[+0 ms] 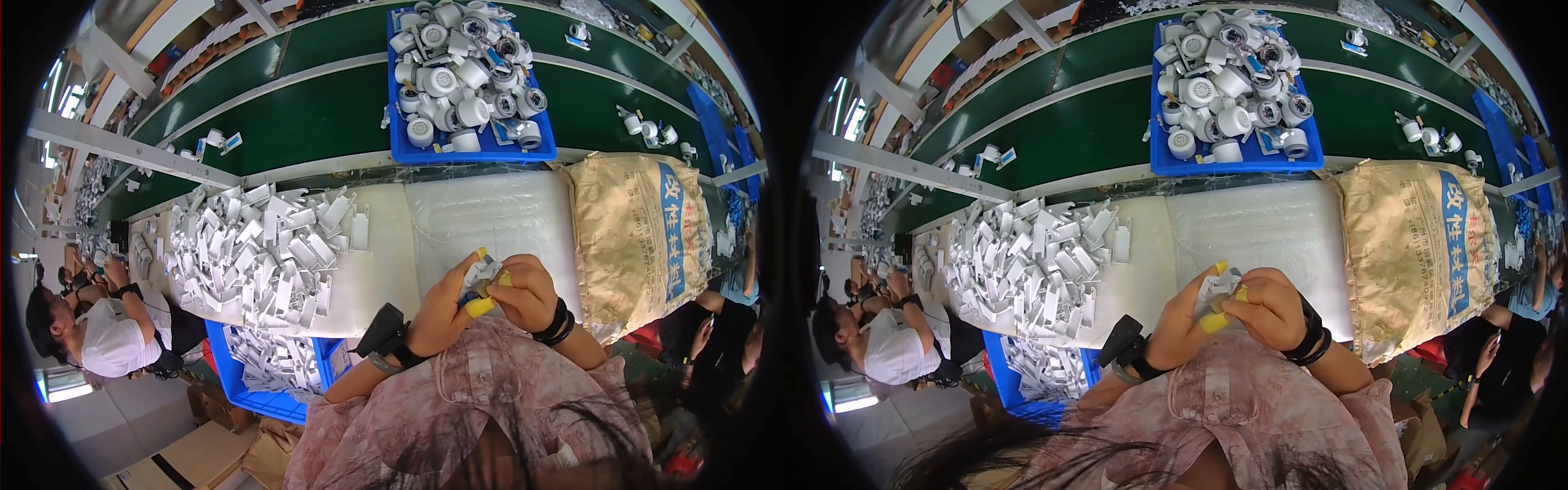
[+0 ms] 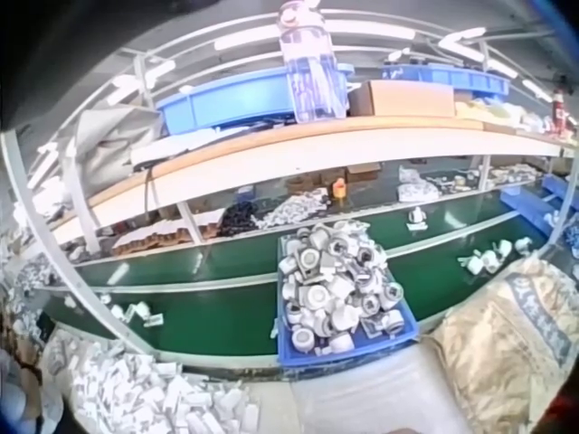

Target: The person picks up a white plastic housing and a small internal component, fits them together by hand, and places the assembled unit onto the green conveyor belt.

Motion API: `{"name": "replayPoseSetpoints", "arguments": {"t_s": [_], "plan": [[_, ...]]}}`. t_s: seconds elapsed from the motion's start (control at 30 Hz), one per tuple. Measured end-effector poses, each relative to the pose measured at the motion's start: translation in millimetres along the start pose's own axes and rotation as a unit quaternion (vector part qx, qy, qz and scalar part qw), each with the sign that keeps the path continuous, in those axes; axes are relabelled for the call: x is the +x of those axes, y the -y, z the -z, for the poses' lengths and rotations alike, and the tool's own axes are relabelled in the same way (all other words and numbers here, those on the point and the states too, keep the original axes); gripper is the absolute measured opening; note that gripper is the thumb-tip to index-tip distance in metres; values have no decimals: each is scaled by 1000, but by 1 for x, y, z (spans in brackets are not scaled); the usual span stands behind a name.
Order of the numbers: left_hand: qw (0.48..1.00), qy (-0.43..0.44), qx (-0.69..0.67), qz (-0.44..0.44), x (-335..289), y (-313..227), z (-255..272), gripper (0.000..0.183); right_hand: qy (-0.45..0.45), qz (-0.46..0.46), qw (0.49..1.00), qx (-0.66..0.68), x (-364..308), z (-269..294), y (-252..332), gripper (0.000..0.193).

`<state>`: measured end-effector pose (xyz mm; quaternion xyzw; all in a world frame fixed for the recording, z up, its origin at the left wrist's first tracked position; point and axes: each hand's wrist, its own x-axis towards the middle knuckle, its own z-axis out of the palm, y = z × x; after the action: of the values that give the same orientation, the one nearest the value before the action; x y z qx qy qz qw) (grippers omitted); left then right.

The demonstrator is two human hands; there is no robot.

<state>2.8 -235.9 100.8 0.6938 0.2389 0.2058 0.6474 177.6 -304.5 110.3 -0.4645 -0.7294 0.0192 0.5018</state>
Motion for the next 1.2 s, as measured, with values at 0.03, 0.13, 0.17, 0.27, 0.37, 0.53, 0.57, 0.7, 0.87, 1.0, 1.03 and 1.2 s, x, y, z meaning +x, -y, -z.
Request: {"name": "replayPoseSetpoints", "arguments": {"t_s": [0.03, 0.13, 0.17, 0.27, 0.37, 0.53, 0.57, 0.7, 0.87, 1.0, 1.03, 1.2], "plan": [[1000, 3, 1, 3, 0, 0, 0, 61, 3, -3, 1000, 1, 0, 1, 0, 25], [1000, 6, 2, 6, 0, -1, 1, 60, 12, -10, 1000, 4, -2, 1, 0, 26], [1000, 7, 2, 6, 0, -1, 1, 60, 19, -14, 1000, 7, -3, 1, -1, 27], [1000, -1, 17, 2, -1, -2, 0, 58, 20, -20, 1000, 3, -4, 0, -1, 28], [999, -17, 35, -22, -1, 2, -2, 54, 23, -31, 999, -1, -5, -1, 0, 29], [997, -49, 62, -27, 0, 0, -4, 45, 18, -44, 999, -4, -4, -3, 2, 29], [996, -54, 63, -30, 0, 1, -5, 43, 18, -46, 999, -6, -4, -3, 2, 29], [996, -57, 63, -41, -1, 2, -5, 39, 26, -45, 999, -5, -1, -2, 3, 30], [994, -65, 68, -50, 1, -2, -5, 34, 21, -50, 998, -12, 0, -4, 4, 30], [994, -72, 68, -47, 2, -4, -7, 32, 21, -57, 998, -12, -2, -7, 4, 28], [994, -85, 55, -44, 2, -4, -9, 32, 12, -60, 998, -20, -2, -8, 5, 25], [993, -95, 61, -40, 5, 12, -5, 30, -14, -88, 995, -41, -3, -17, -5, 22]]}}
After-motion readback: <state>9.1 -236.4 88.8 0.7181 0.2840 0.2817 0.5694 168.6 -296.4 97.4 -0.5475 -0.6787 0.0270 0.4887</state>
